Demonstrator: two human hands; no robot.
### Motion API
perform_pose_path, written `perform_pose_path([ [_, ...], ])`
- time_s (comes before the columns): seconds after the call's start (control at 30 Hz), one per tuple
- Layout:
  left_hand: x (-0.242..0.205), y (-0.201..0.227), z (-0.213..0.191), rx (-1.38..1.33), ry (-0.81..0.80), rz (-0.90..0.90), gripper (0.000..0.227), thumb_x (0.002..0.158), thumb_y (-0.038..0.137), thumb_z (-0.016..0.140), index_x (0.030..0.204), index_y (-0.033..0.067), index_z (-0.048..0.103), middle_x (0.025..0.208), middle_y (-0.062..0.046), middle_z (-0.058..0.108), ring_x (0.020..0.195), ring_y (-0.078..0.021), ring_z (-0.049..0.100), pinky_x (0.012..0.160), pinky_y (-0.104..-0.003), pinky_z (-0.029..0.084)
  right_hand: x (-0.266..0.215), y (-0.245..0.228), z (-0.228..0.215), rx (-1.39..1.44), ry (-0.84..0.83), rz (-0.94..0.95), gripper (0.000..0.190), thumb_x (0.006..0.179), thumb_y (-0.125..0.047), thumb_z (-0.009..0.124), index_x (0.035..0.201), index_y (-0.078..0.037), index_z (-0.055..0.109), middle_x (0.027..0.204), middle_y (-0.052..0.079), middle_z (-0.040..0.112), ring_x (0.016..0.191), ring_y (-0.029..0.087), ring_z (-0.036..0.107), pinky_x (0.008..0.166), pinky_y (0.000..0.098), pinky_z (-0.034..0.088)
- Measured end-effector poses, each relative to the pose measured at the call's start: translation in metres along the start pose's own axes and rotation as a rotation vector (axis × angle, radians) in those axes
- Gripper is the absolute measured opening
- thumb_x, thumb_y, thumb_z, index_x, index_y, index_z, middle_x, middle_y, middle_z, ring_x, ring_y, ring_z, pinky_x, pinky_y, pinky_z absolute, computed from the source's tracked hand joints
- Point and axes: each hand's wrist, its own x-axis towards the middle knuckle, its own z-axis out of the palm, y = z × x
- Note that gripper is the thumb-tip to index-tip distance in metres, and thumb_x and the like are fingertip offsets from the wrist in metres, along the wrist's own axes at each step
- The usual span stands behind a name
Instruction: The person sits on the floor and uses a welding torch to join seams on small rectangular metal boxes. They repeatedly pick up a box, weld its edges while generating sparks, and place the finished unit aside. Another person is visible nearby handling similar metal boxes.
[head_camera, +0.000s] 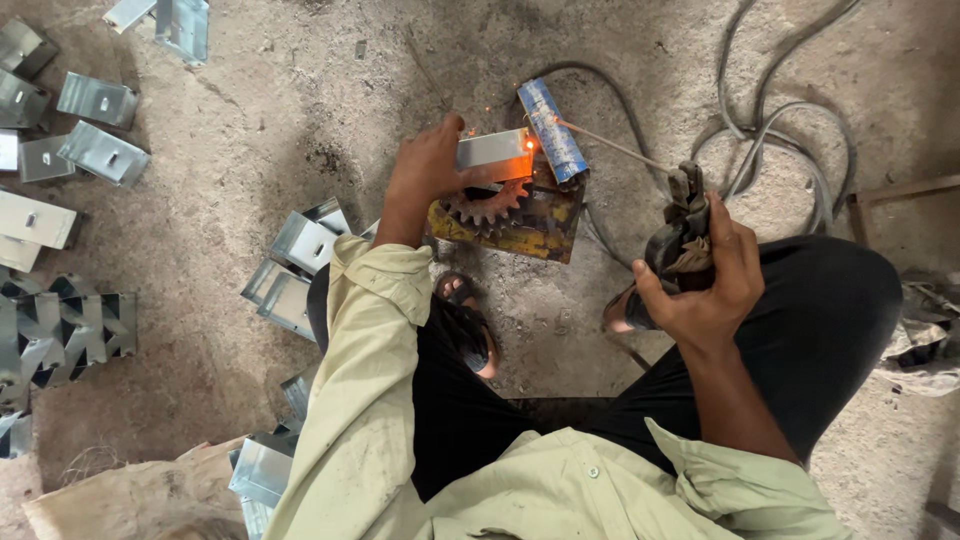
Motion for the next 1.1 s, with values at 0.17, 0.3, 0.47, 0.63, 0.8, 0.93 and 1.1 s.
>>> perform_pose_path([
  [0.17,-0.002,-0.005,0.008,0.041,0.027,0.047,0.062,0.081,0.039,0.081,0.126,0.0106,0.051,0.11,-0.017,0.072,0.107,-0.0396,0.068,0.086,-0.054,0.051,-0.002,0.003,0.002,0.01,0.003,0.006,0.083,0.081,-0.023,0.086,0.154,0.001,0.054,0.116,0.016,0.065,0.098,0.026,0.065,0.085,0.0364,0.055],
  [0.3,-0.007,-0.006,0.005,0.054,0.031,-0.009,0.052,0.091,0.028,0.071,0.137,0.0164,0.05,0.112,-0.019,0.07,0.101,-0.0411,0.069,0.085,-0.051,0.054,-0.002,0.006,0.002,0.008,0.008,-0.012,0.083,0.082,-0.024,0.086,0.155,0.0,0.053,0.112,0.015,0.065,0.098,0.025,0.065,0.086,0.0363,0.056],
  [0.47,-0.004,0.004,0.01,-0.003,-0.035,-0.271,0.041,0.097,0.038,0.066,0.133,0.0239,0.052,0.107,-0.019,0.07,0.102,-0.0404,0.068,0.089,-0.058,0.048,-0.003,0.008,0.003,0.051,0.005,0.029,0.083,0.082,-0.024,0.085,0.154,0.001,0.053,0.115,0.015,0.065,0.099,0.024,0.066,0.083,0.0343,0.056],
  [0.63,-0.007,0.01,0.036,-0.154,-0.015,-0.105,0.029,0.099,0.017,0.059,0.127,0.0197,0.064,0.111,-0.016,0.071,0.103,-0.0394,0.068,0.086,-0.05,0.054,0.0,0.004,0.0,0.019,0.005,0.02,0.083,0.081,-0.022,0.086,0.154,0.001,0.053,0.116,0.015,0.066,0.097,0.025,0.064,0.086,0.0364,0.054],
  [0.8,-0.015,-0.017,0.047,0.084,0.037,0.165,0.034,0.07,0.006,0.065,0.101,0.0135,0.076,0.105,-0.008,0.072,0.101,-0.0327,0.067,0.082,-0.046,0.054,0.0,0.003,-0.006,0.008,0.013,0.052,0.082,0.081,-0.02,0.086,0.154,0.0,0.055,0.112,0.016,0.064,0.099,0.025,0.065,0.088,0.0368,0.055],
  [0.93,-0.012,-0.036,0.071,0.398,-0.057,0.161,0.016,0.086,0.011,0.064,0.083,0.0165,0.079,0.096,-0.002,0.074,0.108,-0.0261,0.064,0.082,-0.043,0.054,0.001,0.003,-0.005,0.016,0.001,0.054,0.082,0.081,-0.02,0.086,0.154,0.001,0.054,0.116,0.016,0.065,0.098,0.026,0.064,0.087,0.0363,0.054],
  [1.1,0.004,-0.028,0.057,0.234,-0.124,0.22,0.015,0.089,0.017,0.066,0.084,0.0188,0.08,0.098,0.001,0.074,0.107,-0.0233,0.06,0.091,-0.042,0.048,-0.003,0.001,-0.005,-0.005,0.012,0.069,0.084,0.081,-0.017,0.088,0.155,0.0,0.051,0.117,0.017,0.062,0.104,0.027,0.064,0.093,0.0368,0.054],
])
